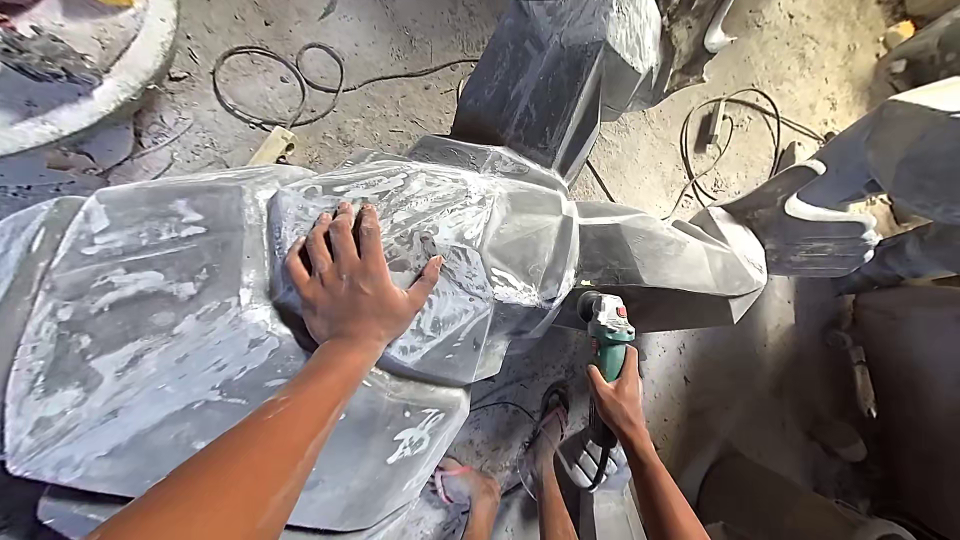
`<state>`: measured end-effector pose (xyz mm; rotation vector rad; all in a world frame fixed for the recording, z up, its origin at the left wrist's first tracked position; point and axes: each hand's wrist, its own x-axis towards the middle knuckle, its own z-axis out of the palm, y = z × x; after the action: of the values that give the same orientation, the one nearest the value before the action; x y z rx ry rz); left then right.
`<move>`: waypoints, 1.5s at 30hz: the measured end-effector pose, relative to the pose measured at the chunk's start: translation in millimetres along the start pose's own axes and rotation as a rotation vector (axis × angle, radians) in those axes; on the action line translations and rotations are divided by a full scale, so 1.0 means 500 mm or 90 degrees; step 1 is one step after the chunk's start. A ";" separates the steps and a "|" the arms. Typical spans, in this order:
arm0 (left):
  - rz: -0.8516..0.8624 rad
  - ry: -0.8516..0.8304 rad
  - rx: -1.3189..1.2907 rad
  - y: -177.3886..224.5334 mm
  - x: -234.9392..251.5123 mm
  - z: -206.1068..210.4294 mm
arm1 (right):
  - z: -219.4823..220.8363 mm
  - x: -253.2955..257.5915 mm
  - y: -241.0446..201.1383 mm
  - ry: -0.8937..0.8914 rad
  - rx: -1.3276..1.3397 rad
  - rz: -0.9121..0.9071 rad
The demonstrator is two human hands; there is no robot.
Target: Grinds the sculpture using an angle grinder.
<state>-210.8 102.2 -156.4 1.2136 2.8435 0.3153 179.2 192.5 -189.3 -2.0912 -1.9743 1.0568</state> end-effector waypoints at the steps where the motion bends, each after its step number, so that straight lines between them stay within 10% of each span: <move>1: 0.000 -0.003 0.001 0.001 0.000 0.000 | 0.006 0.000 -0.001 0.030 -0.078 -0.018; 12: 0.004 0.002 0.006 0.003 -0.001 -0.001 | 0.020 0.040 -0.088 0.055 -0.340 0.003; 45: 0.002 -0.007 0.023 0.007 -0.003 -0.009 | 0.113 0.047 0.083 0.121 -0.242 -0.123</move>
<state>-207.9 102.4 -151.3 1.2228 2.8493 0.2579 183.6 184.6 -262.9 -2.0116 -2.3610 0.4571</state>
